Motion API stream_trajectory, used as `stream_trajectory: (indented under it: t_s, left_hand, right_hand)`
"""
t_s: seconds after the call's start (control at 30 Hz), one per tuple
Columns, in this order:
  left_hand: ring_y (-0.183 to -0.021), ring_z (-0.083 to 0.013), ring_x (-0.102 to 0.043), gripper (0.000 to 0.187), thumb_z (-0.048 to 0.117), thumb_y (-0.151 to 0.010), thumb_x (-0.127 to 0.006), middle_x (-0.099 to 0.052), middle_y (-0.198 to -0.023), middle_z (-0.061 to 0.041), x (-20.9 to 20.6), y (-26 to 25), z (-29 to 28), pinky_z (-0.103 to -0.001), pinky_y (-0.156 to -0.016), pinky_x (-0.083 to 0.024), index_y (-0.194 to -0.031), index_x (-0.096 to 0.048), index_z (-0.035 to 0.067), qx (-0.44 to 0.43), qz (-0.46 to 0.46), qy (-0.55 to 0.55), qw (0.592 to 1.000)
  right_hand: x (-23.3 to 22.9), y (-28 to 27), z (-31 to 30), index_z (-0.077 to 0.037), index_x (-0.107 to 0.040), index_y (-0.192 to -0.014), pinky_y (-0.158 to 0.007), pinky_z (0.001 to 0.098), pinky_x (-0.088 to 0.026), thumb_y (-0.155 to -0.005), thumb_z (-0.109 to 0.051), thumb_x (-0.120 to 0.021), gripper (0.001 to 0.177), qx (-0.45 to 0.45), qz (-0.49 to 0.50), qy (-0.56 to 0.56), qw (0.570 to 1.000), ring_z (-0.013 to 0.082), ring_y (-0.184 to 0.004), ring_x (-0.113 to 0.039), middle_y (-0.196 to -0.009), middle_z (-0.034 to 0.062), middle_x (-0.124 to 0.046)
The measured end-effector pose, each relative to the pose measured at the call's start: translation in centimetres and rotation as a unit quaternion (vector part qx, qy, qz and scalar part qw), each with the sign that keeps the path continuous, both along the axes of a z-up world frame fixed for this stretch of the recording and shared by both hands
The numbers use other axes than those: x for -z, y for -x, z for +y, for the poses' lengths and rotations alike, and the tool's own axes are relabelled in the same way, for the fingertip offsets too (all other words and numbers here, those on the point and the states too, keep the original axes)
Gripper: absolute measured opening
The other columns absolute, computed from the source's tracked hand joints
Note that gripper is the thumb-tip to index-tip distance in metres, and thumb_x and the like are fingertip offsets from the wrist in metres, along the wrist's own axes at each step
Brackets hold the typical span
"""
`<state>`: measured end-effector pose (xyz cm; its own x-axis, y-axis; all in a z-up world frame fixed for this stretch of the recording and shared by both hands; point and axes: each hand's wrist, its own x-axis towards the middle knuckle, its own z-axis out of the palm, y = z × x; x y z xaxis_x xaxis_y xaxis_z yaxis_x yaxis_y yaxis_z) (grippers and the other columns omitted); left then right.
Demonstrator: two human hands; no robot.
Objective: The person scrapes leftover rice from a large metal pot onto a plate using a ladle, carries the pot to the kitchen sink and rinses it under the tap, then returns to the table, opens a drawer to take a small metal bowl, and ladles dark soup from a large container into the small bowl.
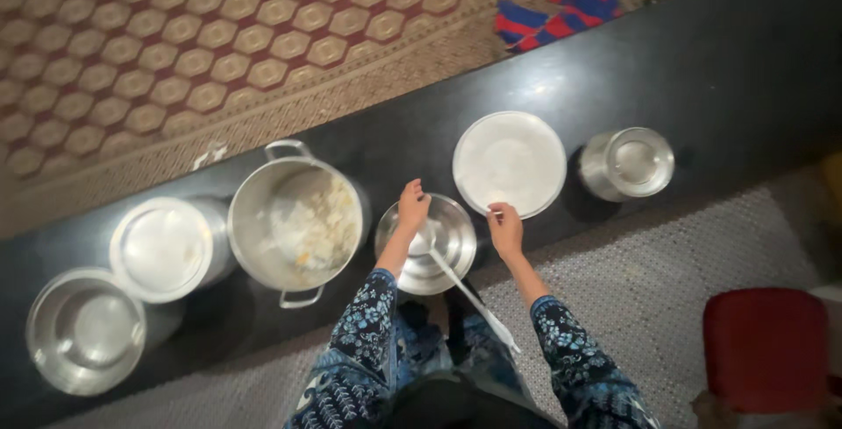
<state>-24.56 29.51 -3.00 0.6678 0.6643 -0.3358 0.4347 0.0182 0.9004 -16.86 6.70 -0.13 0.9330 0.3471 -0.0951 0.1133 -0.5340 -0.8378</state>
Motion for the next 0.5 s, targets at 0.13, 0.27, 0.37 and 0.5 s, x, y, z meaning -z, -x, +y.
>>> stream_trajectory:
  t_s: [0.13, 0.27, 0.37, 0.5]
  left_hand:
    - [-0.113, -0.0250, -0.070, 0.039, 0.005, -0.089, -0.062, -0.070, -0.125, -0.016, -1.4, 5.9, 3.1, -0.034, -0.096, -0.055, -0.128, -0.064, 0.002, -0.029, -0.015, -0.029, 0.999]
    - [-0.105, -0.0242, -0.073, 0.026, 0.001, -0.093, -0.060, -0.073, -0.116, -0.015, -3.8, 12.2, 5.0, -0.033, -0.090, -0.056, -0.118, -0.068, 0.002, -0.070, -0.056, -0.068, 0.994]
    - [-0.102, -0.0242, -0.074, 0.025, -0.004, -0.090, -0.056, -0.073, -0.112, -0.014, -6.6, 16.3, 6.6, -0.033, -0.088, -0.056, -0.111, -0.068, 0.002, -0.113, -0.086, -0.097, 0.985]
    - [-0.102, -0.0269, -0.070, 0.031, -0.012, -0.081, -0.055, -0.067, -0.108, -0.015, -10.8, 21.5, 8.8, -0.035, -0.081, -0.056, -0.106, -0.067, 0.002, -0.194, -0.104, -0.176, 0.960]
  right_hand:
    - [-0.9, 4.9, 3.2, -0.007, -0.074, -0.105, -0.076, 0.0407, -0.056, -0.092, -0.027, -0.070, 0.023, -0.152, 0.089, 0.110, 0.978, 0.0296, -0.086, -0.074, -0.095, 0.0142, -0.076]
    - [-1.7, 9.3, 5.2, -0.007, -0.073, -0.104, -0.077, 0.0410, -0.055, -0.093, -0.031, -0.071, 0.026, -0.180, 0.113, 0.164, 0.963, 0.0301, -0.087, -0.074, -0.094, 0.0144, -0.077]
    - [-2.2, 11.5, 7.6, -0.006, -0.074, -0.101, -0.076, 0.0392, -0.056, -0.091, -0.030, -0.073, 0.025, -0.172, 0.071, 0.094, 0.978, 0.0266, -0.085, -0.074, -0.090, 0.0125, -0.076]
    - [-2.7, 13.4, 11.9, -0.005, -0.075, -0.104, -0.074, 0.0364, -0.056, -0.095, -0.028, -0.069, 0.025, -0.147, 0.075, -0.007, 0.986, 0.0213, -0.079, -0.072, -0.085, 0.0093, -0.074]
